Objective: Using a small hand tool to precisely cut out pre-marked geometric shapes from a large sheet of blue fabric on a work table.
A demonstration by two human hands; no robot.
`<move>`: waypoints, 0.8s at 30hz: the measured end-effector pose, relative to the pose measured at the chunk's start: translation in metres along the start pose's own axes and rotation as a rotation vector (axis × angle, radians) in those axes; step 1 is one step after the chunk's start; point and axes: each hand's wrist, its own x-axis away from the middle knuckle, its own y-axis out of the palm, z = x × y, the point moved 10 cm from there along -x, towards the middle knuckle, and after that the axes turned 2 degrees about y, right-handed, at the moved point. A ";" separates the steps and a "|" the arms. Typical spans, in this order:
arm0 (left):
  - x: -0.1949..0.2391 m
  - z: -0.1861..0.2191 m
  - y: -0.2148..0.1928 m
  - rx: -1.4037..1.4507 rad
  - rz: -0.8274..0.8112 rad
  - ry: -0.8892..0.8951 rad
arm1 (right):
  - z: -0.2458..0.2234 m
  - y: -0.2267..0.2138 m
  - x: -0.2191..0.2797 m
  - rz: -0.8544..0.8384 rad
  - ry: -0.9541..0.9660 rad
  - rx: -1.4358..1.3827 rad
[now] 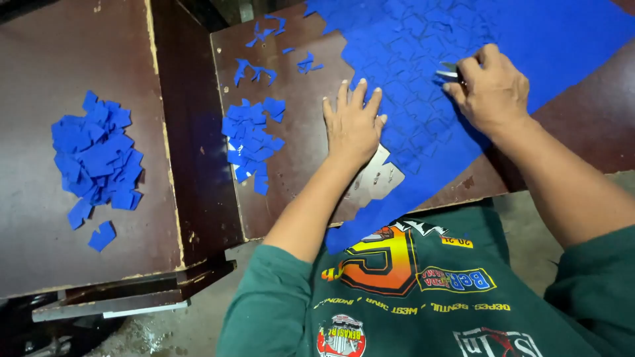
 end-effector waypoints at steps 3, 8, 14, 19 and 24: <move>0.003 0.005 -0.001 -0.026 0.039 -0.022 | -0.005 -0.023 0.014 0.181 0.018 0.012; 0.006 0.008 -0.004 0.010 0.038 -0.092 | 0.006 -0.003 0.016 0.214 -0.028 0.000; 0.026 0.005 -0.028 0.214 0.208 -0.174 | 0.011 0.010 -0.002 0.175 -0.117 -0.091; 0.025 0.031 -0.025 0.139 0.177 -0.118 | 0.009 0.015 -0.015 0.202 -0.175 -0.105; 0.019 0.043 -0.001 0.171 0.132 -0.097 | 0.010 0.021 -0.022 0.188 -0.196 -0.125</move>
